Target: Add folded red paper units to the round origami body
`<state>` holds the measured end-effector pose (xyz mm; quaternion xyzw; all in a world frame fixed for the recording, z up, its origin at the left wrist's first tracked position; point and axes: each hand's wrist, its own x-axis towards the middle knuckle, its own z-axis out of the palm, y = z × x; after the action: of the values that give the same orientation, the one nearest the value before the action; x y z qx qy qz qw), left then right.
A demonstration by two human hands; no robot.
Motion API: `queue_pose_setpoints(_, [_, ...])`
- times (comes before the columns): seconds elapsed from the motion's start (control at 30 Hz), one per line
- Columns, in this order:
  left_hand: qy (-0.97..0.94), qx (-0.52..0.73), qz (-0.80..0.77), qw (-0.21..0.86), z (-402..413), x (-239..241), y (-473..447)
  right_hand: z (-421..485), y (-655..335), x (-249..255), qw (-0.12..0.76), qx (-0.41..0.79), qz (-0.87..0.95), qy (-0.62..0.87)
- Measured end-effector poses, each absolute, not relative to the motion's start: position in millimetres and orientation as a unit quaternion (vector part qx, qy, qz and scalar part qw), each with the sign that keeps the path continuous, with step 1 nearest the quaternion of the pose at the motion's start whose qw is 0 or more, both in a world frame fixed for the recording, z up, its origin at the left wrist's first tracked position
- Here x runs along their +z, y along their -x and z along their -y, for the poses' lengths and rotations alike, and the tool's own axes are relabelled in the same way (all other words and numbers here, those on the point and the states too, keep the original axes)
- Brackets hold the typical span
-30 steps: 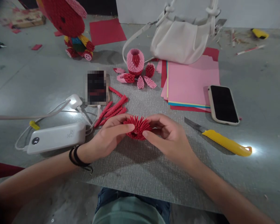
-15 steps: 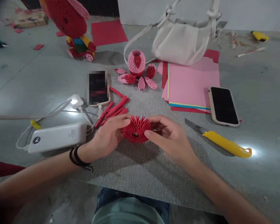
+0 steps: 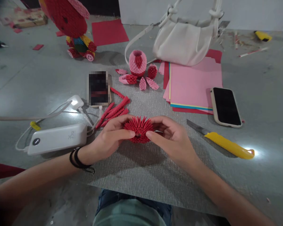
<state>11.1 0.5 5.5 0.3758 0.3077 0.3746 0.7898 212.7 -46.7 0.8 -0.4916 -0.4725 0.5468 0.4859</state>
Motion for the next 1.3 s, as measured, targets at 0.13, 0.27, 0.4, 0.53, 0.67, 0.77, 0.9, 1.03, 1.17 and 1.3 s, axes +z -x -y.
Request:
queue_pose_setpoints(0.13, [-0.388, 0.369, -0.311, 0.786, -0.7, 8.4, -10.7, 47.2, -213.3, 0.5, 0.480, 0.543, 0.482, 0.492])
queue_pose_setpoints(0.27, [-0.393, 0.365, -0.304, 0.787, -0.5, 9.5, -10.6, 47.3, -213.5, 1.8, 0.480, 0.540, 0.487, 0.490])
queue_pose_setpoints(0.4, [-0.406, 0.361, -0.302, 0.783, -0.8, 9.6, -10.4, 46.8, -212.1, 5.1, 0.475, 0.539, 0.490, 0.494])
queue_pose_setpoints(0.53, [-0.446, 0.341, -0.321, 0.763, -0.1, 11.5, -10.4, 46.7, -211.3, 6.4, 0.467, 0.526, 0.505, 0.500])
queue_pose_setpoints(0.67, [-0.506, 0.317, -0.340, 0.727, 2.4, 12.1, -11.1, 46.0, -213.6, 5.4, 0.469, 0.526, 0.513, 0.490])
queue_pose_setpoints(0.77, [-0.527, 0.320, -0.320, 0.720, 4.9, 10.7, -10.9, 41.4, -215.3, 2.9, 0.490, 0.537, 0.499, 0.471])
queue_pose_setpoints(0.9, [-0.580, 0.240, -0.252, 0.737, 10.4, 11.9, -8.9, 22.3, -211.2, -5.6, 0.453, 0.468, 0.534, 0.539])
queue_pose_setpoints(1.03, [-0.596, 0.143, -0.207, 0.763, 16.7, 15.0, -7.5, -12.7, -201.3, -7.8, 0.335, 0.353, 0.665, 0.567])
queue_pose_setpoints(1.17, [-0.614, 0.128, -0.183, 0.757, 18.3, 14.0, -6.7, -44.3, -194.1, 5.0, 0.256, 0.317, 0.759, 0.507])
queue_pose_setpoints(1.3, [-0.635, 0.136, -0.181, 0.739, 17.0, 12.4, -5.4, -52.9, -192.3, 13.8, 0.186, 0.310, 0.812, 0.458])
